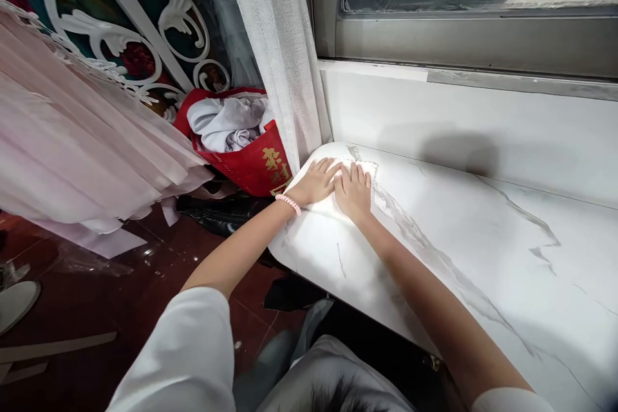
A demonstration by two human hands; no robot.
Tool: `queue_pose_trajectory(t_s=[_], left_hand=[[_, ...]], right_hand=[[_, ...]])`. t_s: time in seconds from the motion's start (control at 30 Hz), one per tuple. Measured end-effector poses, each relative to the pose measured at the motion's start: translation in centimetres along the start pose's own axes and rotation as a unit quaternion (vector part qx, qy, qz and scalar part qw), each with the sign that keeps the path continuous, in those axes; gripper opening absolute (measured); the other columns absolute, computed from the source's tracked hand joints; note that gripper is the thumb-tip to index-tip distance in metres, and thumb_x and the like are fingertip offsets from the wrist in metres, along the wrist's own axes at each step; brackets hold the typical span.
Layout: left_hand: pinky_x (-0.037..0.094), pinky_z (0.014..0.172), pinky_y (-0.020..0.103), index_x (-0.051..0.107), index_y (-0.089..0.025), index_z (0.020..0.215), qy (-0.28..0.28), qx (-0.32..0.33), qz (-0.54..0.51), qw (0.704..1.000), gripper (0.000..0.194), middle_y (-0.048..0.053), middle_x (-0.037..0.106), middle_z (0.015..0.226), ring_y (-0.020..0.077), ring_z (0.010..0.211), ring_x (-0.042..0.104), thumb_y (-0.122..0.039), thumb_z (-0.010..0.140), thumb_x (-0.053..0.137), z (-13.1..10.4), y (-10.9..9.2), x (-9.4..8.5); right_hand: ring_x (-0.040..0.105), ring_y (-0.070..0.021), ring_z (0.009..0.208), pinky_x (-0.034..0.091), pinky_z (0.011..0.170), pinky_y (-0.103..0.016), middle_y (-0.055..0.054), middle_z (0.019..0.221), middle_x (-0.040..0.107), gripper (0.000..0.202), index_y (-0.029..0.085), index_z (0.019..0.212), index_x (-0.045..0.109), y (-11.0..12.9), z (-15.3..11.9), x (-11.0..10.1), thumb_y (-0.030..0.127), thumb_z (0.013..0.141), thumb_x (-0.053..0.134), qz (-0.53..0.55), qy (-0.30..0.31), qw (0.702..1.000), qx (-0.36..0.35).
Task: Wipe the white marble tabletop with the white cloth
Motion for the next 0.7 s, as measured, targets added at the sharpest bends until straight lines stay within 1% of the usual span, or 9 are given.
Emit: queue_pose_trajectory(t_s=[0.1, 0.17, 0.3, 0.4, 0.5, 0.57, 0.63, 0.7], left_hand=[[0.020, 0.116, 0.054, 0.031, -0.011, 0.148, -0.010, 0.016, 0.014, 1.000, 0.052, 0.019, 0.032, 0.154, 0.0298, 0.145, 0.023, -0.030, 0.100, 0.025, -3.5, -2.4, -0.2], [0.019, 0.116, 0.054, 0.029, -0.011, 0.149, -0.012, 0.008, 0.020, 1.000, 0.053, 0.019, 0.031, 0.155, 0.0288, 0.146, 0.022, -0.030, 0.100, 0.025, -6.0, -4.2, -0.3], [0.019, 0.116, 0.054, 0.031, -0.010, 0.148, -0.015, -0.045, 0.027, 0.998, 0.053, 0.020, 0.030, 0.155, 0.0302, 0.146, 0.021, -0.029, 0.099, 0.028, -10.5, -7.7, -0.2], [0.020, 0.116, 0.056, 0.033, -0.010, 0.148, -0.022, -0.076, 0.026, 0.997, 0.054, 0.020, 0.031, 0.155, 0.0320, 0.146, 0.021, -0.027, 0.097, 0.030, -12.7, -10.3, 0.2], [0.020, 0.115, 0.058, 0.032, -0.010, 0.149, -0.032, -0.070, 0.020, 0.997, 0.055, 0.020, 0.031, 0.155, 0.0330, 0.146, 0.020, -0.026, 0.096, 0.032, -13.7, -12.2, 0.6], [0.021, 0.115, 0.059, 0.031, -0.009, 0.149, -0.035, -0.059, 0.016, 0.998, 0.056, 0.021, 0.031, 0.155, 0.0336, 0.146, 0.020, -0.025, 0.095, 0.031, -13.7, -12.9, 0.9], [0.021, 0.114, 0.059, 0.031, -0.009, 0.148, -0.036, -0.050, 0.014, 0.998, 0.056, 0.021, 0.032, 0.154, 0.0341, 0.145, 0.021, -0.025, 0.095, 0.031, -12.9, -13.0, 1.2], [0.021, 0.114, 0.059, 0.032, -0.008, 0.148, -0.034, -0.048, 0.014, 0.998, 0.055, 0.021, 0.033, 0.153, 0.0347, 0.145, 0.023, -0.025, 0.095, 0.030, -11.2, -12.6, 1.4]], right_hand=[[0.025, -0.0284, 0.144, 0.016, 0.116, -0.050, -0.017, 0.155, 0.034, 0.053, 0.011, 0.145, 0.042, 0.5, -3.9, -0.9, 0.031, 0.100, 0.026, -0.006, 0.002, 1.000, -0.005], [0.024, -0.0293, 0.145, 0.016, 0.116, -0.051, -0.018, 0.155, 0.033, 0.054, 0.010, 0.146, 0.041, 0.9, -6.7, -1.7, 0.032, 0.100, 0.025, 0.000, 0.008, 1.000, -0.020], [0.024, -0.0284, 0.145, 0.018, 0.117, -0.053, -0.017, 0.155, 0.034, 0.054, 0.011, 0.146, 0.041, 1.0, -11.5, -3.2, 0.032, 0.099, 0.025, 0.023, 0.024, 0.997, -0.064], [0.023, -0.0271, 0.146, 0.020, 0.117, -0.054, -0.014, 0.155, 0.034, 0.053, 0.014, 0.146, 0.041, 0.5, -14.3, -4.2, 0.033, 0.099, 0.027, 0.029, 0.026, 0.995, -0.091], [0.022, -0.0270, 0.146, 0.020, 0.117, -0.052, -0.014, 0.155, 0.033, 0.053, 0.012, 0.147, 0.041, -0.3, -16.2, -5.2, 0.033, 0.099, 0.028, 0.017, 0.020, 0.994, -0.102], [0.023, -0.0274, 0.146, 0.020, 0.117, -0.051, -0.014, 0.155, 0.033, 0.054, 0.011, 0.146, 0.041, -0.8, -16.7, -5.6, 0.033, 0.099, 0.028, 0.007, 0.022, 0.994, -0.104], [0.024, -0.0279, 0.145, 0.020, 0.118, -0.051, -0.015, 0.155, 0.034, 0.054, 0.010, 0.146, 0.042, -1.4, -16.2, -5.7, 0.034, 0.099, 0.028, 0.000, 0.027, 0.994, -0.101], [0.025, -0.0279, 0.145, 0.019, 0.118, -0.050, -0.014, 0.154, 0.035, 0.054, 0.011, 0.146, 0.043, -2.2, -14.7, -5.5, 0.035, 0.099, 0.029, -0.004, 0.031, 0.995, -0.094]])
Point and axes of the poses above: each hand's wrist, its own z-axis towards the middle knuckle, its own x-axis out of the palm, y = z × x, the point moved 4 cm from there along z, towards the middle knuckle
